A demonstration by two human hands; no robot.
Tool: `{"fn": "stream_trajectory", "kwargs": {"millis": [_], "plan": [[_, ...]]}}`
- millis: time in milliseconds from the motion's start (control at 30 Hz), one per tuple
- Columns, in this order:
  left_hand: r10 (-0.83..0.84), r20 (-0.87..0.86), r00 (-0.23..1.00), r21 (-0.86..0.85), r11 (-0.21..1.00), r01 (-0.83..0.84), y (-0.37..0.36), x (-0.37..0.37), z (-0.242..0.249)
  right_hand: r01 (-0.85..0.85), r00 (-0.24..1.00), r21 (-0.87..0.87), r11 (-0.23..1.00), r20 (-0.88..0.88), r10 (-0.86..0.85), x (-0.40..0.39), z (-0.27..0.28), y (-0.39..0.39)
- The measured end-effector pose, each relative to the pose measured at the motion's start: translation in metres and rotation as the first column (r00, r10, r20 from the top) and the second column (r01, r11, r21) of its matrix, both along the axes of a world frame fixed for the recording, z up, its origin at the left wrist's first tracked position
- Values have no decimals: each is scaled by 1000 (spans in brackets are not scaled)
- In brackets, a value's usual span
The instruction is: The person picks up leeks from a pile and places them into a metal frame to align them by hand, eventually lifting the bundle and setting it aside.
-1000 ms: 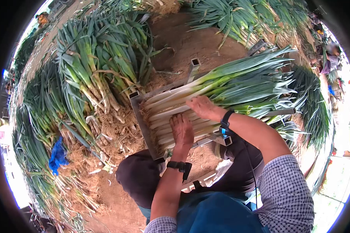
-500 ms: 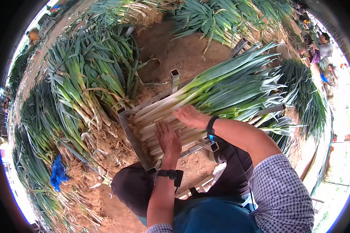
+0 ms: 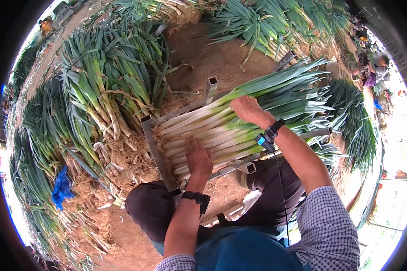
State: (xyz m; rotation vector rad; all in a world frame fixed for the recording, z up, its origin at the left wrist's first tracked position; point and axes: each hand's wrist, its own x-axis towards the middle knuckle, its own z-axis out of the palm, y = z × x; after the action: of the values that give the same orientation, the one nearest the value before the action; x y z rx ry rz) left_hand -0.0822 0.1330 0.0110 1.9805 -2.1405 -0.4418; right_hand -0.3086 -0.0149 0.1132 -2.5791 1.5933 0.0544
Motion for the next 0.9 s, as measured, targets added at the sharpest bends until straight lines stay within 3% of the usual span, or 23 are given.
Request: {"fn": "stream_trajectory", "kwargs": {"millis": [133,300,400,500,600,700,900], "plan": [[-1,-30,1000,-19,1000,1,4,0,-1,-223,971,-83,971,-101,215,-15,-36,5],[-12,11,1000,-36,999,12,4,0,3,-344,937,-212,915,-143,319,-16,-60,16],[-10,-5,1000,-96,995,10,5,0,-6,-310,945,-195,930,-166,280,-7,-50,22],[-22,-16,1000,-148,989,20,7,1,-7,-199,968,-42,979,-167,189,-2,-53,18],[-23,-30,999,-131,991,19,7,1,-7,43,976,200,979,-219,2,15,-40,7],[-14,-41,999,-131,991,8,8,1,-10,-53,977,-33,998,-209,45,23,-42,17],[-9,-100,995,-123,992,-3,9,2,-6,-74,926,270,960,-339,166,41,-26,8]]}}
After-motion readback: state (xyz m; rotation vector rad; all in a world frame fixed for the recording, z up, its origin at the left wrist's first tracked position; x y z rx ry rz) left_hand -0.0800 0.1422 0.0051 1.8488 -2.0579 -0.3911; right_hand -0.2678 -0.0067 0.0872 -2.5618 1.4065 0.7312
